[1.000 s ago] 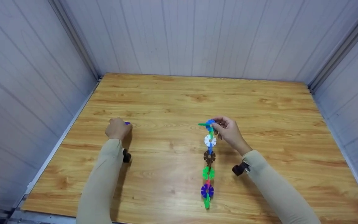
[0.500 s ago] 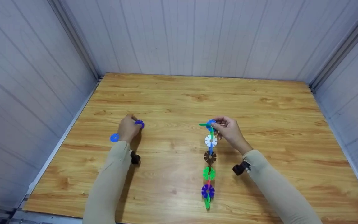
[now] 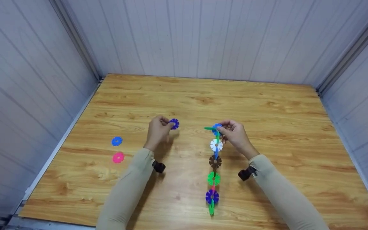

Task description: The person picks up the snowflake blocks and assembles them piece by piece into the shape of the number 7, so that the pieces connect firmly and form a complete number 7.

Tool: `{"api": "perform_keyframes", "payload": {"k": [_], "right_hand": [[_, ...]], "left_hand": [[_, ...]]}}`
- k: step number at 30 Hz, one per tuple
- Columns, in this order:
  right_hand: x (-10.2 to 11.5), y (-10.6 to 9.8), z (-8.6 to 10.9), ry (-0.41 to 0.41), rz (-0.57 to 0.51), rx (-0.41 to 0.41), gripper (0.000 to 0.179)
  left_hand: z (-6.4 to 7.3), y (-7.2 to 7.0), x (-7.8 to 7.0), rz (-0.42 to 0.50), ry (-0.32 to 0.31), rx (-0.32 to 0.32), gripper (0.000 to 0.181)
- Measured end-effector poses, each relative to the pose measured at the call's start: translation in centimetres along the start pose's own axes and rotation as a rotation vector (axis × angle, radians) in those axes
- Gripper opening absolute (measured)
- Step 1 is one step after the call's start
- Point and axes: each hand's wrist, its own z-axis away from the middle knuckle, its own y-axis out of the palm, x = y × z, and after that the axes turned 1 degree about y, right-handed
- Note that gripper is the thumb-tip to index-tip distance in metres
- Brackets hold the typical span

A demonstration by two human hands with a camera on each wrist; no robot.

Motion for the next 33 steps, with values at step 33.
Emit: {"api": "perform_keyframes", "payload": {"k": [33], "right_hand": [[-0.6,-0.1,0.0,-0.036,0.001,-0.036,0.026]], "left_hand": [[2.9,6.2,-3.8,0.532,0.034,0.154,0.015]]}}
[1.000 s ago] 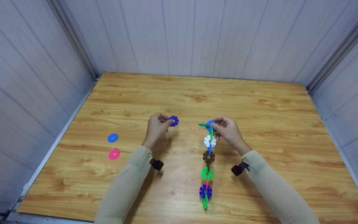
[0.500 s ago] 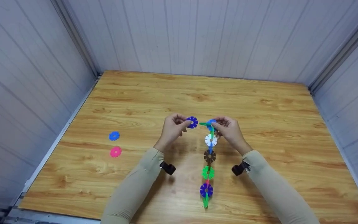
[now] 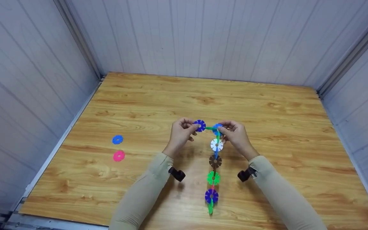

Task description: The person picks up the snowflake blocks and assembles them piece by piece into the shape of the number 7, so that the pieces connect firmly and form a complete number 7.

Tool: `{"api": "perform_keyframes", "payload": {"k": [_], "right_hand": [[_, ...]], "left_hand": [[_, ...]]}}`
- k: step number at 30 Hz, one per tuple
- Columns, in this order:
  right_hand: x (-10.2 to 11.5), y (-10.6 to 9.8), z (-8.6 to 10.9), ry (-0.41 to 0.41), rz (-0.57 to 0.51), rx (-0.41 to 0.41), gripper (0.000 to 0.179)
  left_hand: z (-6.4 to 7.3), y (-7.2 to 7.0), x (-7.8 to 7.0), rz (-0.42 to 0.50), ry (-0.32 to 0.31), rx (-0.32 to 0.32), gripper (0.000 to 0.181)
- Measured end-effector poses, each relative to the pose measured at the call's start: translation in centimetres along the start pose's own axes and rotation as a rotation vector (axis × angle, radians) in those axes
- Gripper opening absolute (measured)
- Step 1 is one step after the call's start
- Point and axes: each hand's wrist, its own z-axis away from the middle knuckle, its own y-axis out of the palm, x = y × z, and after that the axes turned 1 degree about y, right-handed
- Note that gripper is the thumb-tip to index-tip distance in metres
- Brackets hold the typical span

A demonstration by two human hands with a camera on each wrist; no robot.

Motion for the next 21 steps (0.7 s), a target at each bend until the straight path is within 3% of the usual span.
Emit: {"api": "perform_keyframes", "payload": {"k": [9,15,21], "right_hand": [[-0.2,-0.2,0.0,0.025,-0.006,-0.017,0.025],[0.0,-0.1,0.1,0.014,-0.012,-0.015,0.021],[0.4,0.2,0.3,0.032,-0.029,-0.006,0.016]], "left_hand": [[0.2,0.4,0.4,0.071,-0.018,-0.008,0.014],[0.3,0.8,0.7,0.04,0.03,0.008,0.015],[0.8,1.3,0.5,0.048,0.104,-0.025,0.012]]}}
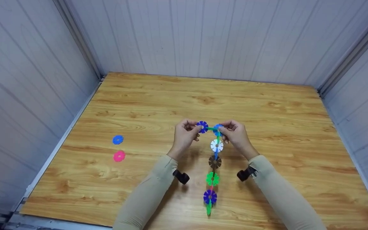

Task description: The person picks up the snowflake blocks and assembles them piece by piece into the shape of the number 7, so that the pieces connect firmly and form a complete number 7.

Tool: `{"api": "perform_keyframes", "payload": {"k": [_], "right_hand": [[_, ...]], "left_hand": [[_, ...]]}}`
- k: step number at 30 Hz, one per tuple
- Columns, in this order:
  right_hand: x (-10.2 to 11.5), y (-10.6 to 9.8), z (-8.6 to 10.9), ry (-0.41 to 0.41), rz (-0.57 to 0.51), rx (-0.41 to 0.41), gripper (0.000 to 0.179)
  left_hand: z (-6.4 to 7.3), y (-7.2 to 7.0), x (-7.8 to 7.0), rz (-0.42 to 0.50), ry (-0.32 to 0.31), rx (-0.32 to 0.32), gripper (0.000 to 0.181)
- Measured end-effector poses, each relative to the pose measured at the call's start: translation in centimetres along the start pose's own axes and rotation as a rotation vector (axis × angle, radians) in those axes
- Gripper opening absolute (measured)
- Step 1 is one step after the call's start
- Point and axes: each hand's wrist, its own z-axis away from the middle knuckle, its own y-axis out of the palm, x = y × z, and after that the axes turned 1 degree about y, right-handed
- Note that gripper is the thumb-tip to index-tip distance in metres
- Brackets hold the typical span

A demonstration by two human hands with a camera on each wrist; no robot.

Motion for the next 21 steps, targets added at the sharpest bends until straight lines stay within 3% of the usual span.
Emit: {"api": "perform_keyframes", "payload": {"k": [5,12,16,21], "right_hand": [[0.4,0.2,0.1,0.006,0.002,-0.006,0.011],[0.3,0.2,0.2,0.003,0.02,-0.018,0.01],[0.1,0.1,0.3,0.017,0.036,-0.026,0.008],[-0.1,0.1,0.0,0.033,0.034,-0.02,0.011]], "left_hand": [[0.0,0.4,0.7,0.059,0.05,-0.006,0.012],[0.1,0.9,1.5,0.12,0.032,-0.013,0.015],[0.1,0.8,1.7,0.105,0.01,-0.006,0.015],[0.0,0.2,1.7,0.045,0.01,0.054,0.017]]}}
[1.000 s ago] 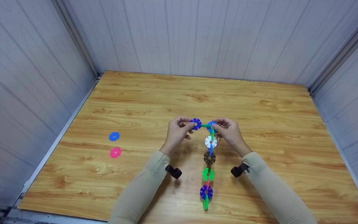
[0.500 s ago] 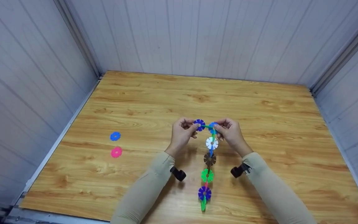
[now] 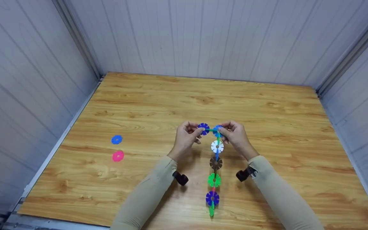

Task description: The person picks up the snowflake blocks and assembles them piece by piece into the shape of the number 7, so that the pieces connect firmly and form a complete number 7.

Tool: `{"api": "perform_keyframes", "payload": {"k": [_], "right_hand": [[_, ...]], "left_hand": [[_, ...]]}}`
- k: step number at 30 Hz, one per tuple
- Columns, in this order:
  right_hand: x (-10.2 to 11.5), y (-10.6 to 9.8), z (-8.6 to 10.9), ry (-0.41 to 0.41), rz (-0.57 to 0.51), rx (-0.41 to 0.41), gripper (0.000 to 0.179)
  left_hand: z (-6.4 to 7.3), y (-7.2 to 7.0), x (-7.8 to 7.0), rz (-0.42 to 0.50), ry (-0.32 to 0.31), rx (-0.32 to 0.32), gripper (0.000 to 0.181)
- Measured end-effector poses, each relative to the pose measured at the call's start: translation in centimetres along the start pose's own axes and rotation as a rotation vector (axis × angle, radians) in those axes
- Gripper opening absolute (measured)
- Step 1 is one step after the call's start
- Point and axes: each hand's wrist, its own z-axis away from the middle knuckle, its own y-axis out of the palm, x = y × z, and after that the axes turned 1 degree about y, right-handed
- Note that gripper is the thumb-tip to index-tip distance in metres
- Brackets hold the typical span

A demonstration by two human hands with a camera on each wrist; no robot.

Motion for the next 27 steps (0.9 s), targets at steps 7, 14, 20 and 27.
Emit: {"api": "perform_keyframes", "payload": {"k": [7,14,20,27], "right_hand": [[0.1,-0.4,0.0,0.055,0.009,0.011,0.019],[0.5,-0.9,-0.5,0.03,0.001,0.002,0.02],[0.8,-1.2,-0.6,0.037,-0.036,0.027,0.019],[0.7,-1.4,-0.6,0.052,-0.052,0.077,0.017]], "left_hand": [[0.0,-1.9,-0.1,-0.132,-0.028,0.067,0.026],[-0.2,-6.7,-2.1,-0.285,-0.093,-0.023,0.024],[0.2,-13.1,-4.1,-0.489,-0.076,-0.127,0.022],[1.2,-21.4,-6.3,-0.666,-0.296,-0.206,0.045]]}}
